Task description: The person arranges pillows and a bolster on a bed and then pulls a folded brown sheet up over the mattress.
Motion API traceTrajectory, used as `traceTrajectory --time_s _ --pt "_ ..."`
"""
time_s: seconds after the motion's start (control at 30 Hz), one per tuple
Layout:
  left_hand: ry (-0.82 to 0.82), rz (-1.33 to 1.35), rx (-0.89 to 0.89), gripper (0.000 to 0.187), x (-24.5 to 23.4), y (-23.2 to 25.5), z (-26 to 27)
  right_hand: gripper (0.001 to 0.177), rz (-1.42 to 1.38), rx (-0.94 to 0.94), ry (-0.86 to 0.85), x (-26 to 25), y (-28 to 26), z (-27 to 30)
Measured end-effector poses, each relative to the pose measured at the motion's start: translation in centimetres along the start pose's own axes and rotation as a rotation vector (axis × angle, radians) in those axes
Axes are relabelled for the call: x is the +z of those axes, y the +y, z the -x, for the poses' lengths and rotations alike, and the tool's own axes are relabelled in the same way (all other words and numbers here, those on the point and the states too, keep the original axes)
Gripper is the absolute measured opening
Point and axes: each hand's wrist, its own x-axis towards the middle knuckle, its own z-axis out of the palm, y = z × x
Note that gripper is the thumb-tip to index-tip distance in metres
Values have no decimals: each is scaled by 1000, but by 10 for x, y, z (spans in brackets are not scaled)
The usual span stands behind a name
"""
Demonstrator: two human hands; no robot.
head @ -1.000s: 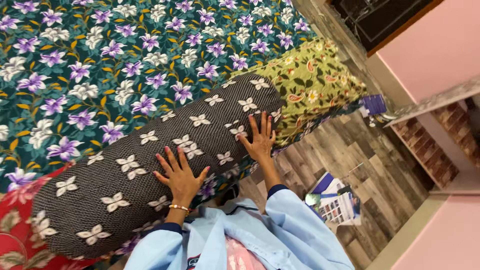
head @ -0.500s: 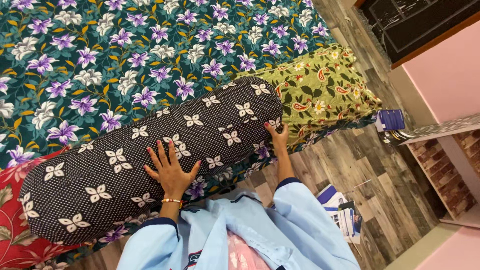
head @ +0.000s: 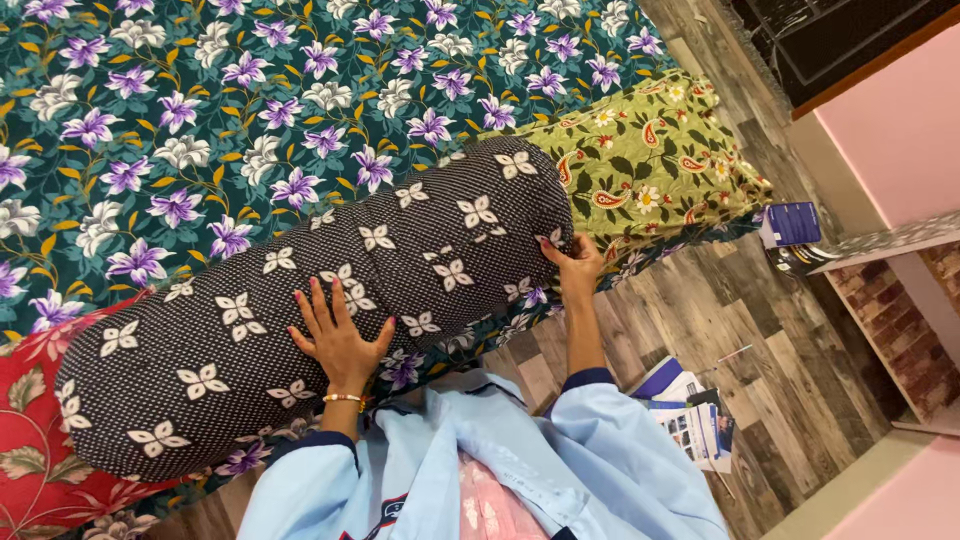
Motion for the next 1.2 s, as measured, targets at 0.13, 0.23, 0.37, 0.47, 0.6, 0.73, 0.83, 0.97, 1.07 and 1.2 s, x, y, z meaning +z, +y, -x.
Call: traceTrajectory --time_s 0.13,0.23,0.37,0.47,0.6,0.73,0.83,0.97,1.07,1.2 --pt "-11 -56 50 104 3 10 4 28 102 124 171 -30 55 1" --pt "-13 -74 57 105 0 13 6 31 17 73 158 -42 83 -2" --pt "-35 -23 32 103 -5 8 -3 26 3 -22 117 -48 92 -5" --pt "-52 28 17 104 -6 8 -5 29 44 -2 159 -42 91 -10" --pt "-68 -55 39 105 0 16 -4 45 138 62 226 -32 78 -16" --pt "-57 2 56 103 -3 12 -5 68 694 -135 422 -1 31 18" --pt "-127 78 65 95 -10 3 -5 65 886 -158 318 40 -20 50" --pt "-80 199 -94 84 -21 -25 12 62 833 -494 108 104 -38 81" --pt "190 24 -385 79 -38 -75 24 62 885 -628 -98 135 -24 90" --pt "314 -117 -631 85 -66 -150 54 57 1131 -657 -42 144 -2 92"
